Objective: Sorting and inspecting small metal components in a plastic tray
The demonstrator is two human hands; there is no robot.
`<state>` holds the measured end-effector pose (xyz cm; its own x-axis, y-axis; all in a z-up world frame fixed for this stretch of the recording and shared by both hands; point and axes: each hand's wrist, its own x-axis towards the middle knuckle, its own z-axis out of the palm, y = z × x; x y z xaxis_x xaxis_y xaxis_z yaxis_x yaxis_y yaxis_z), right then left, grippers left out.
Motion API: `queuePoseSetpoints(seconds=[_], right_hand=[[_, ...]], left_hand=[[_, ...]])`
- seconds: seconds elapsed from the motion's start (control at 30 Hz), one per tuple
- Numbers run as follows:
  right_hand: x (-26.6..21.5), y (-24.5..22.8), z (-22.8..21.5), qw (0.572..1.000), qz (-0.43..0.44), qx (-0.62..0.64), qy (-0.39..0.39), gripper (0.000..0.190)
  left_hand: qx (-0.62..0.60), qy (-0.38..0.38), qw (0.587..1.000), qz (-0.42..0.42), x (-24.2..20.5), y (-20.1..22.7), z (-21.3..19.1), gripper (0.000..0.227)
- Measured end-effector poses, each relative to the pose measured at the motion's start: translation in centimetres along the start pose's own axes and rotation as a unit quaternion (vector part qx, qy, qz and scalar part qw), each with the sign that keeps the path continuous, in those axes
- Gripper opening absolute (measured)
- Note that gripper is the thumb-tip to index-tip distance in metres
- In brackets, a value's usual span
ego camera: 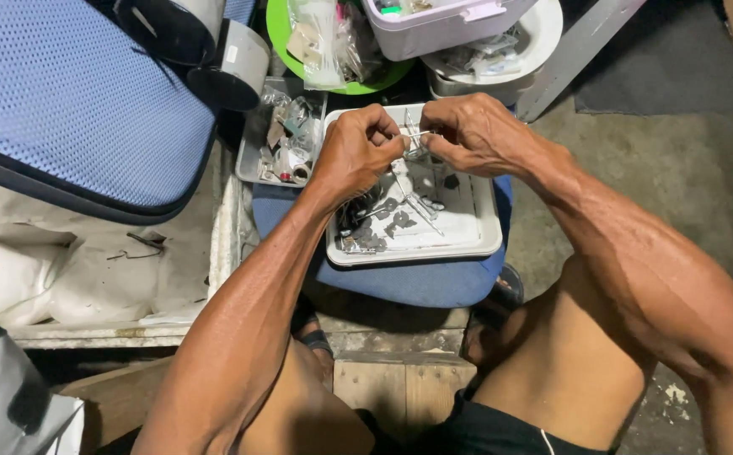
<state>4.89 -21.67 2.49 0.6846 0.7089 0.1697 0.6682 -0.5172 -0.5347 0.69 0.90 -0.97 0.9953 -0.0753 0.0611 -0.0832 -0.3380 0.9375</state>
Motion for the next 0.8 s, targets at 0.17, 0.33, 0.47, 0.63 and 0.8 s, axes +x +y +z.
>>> queuePoseSetpoints(seconds=[0.17,0.33,0.47,0.63,0.8], right_hand=[[-0.9,-0.6,-0.9,0.999,0.051,0.004,-0.003,0.013],[-1.2,1.3,-0.1,0.998,0.066,0.004,-0.014,0.006],[-1.3,0.8,-0.1,0.997,0.053,0.057,-0.007,0.014],[-0.7,0.4,-0.4,0.984,0.047,0.168,0.021,0.033],[-0.9,2.6,0.8,0.995,0.038,0.092,-0.031,0.014]], left_hand=[[0.05,-0.015,0.999,0.009,-0.1,0.1,-0.3,0.007],[0.079,-0.027,0.996,-0.004,-0.9,1.8,-0.3,0.026],[0.057,-0.018,0.998,0.02,0.5,0.6,0.3,0.03],[0.006,0.003,1.0,0.013,-0.4,3.0,-0.3,0.028],[0.099,-0.031,0.995,0.006,0.4,-0.5,-1.7,0.019]])
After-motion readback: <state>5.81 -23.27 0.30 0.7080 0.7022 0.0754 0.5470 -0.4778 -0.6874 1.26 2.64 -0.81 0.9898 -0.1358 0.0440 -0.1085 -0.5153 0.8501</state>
